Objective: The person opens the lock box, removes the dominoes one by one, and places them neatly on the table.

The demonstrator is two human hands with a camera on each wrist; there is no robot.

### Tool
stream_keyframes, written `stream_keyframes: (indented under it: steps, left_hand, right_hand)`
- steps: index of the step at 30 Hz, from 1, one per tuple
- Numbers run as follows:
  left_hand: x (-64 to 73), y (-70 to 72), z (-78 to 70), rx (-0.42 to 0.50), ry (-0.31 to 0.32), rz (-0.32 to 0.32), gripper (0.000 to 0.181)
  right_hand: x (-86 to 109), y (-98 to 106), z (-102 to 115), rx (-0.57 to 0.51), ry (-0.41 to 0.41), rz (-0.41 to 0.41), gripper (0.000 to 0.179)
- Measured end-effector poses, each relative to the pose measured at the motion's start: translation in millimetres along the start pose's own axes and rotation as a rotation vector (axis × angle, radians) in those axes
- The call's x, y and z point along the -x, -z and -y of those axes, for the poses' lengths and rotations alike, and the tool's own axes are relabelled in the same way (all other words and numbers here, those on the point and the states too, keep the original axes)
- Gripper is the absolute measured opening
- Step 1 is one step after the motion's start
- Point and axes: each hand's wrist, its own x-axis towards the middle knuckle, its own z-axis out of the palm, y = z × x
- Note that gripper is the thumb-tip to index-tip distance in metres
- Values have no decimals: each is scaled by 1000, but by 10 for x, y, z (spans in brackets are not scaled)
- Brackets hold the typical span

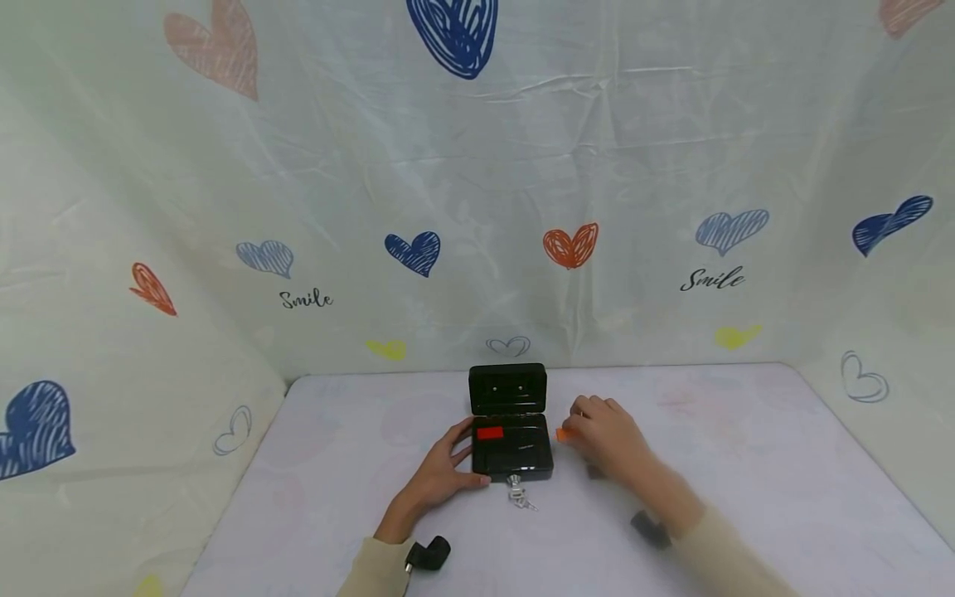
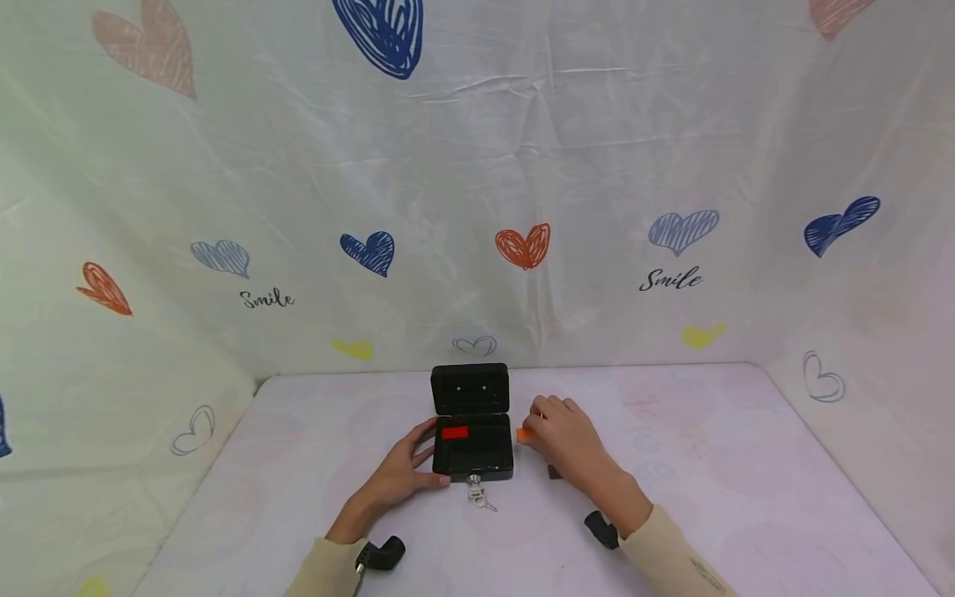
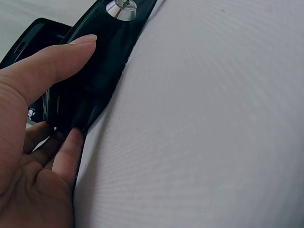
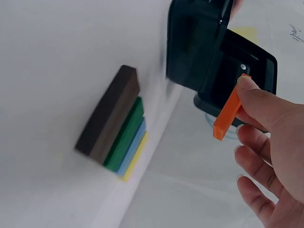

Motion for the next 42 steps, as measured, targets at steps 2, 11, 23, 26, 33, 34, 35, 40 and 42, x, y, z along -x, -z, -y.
stream_keyframes:
  steps: [2,11,23,26,33,34,35,40,42]
  left_hand:
    - [2,3,-3,0,0,1,104]
    - [12,2,-10,-9,8,0,104]
    - [12,-7,2,-9,11,-5,105]
    - [3,-2,8,-12,11,-4,105]
    - [-2,8,17,-14,5,-9,104]
    - [-1,8,19,-14,3,-9,104]
    - [1,7,18,-12,1,-9,104]
    - [5,3,17,-1,-2,-7,104]
    - [5,2,16,-2,-4,-7,103]
  right_hand:
    - [45,15,-14,7,8,-9,25]
    - [283,73,-40,26,-10,41,25]
    - [517,173,-39,25,-105,309,19]
    - [543,189,-28,14,-120,346,20]
    - [559,231,-1,-18,-129,396,21]
    - [558,236,1,-23,-131,405,21]
    - [559,237,2,-29,-131,411,21]
    - [575,240,8,-42,-124,438,23]
    - [583,233,9,-42,-116,442,23]
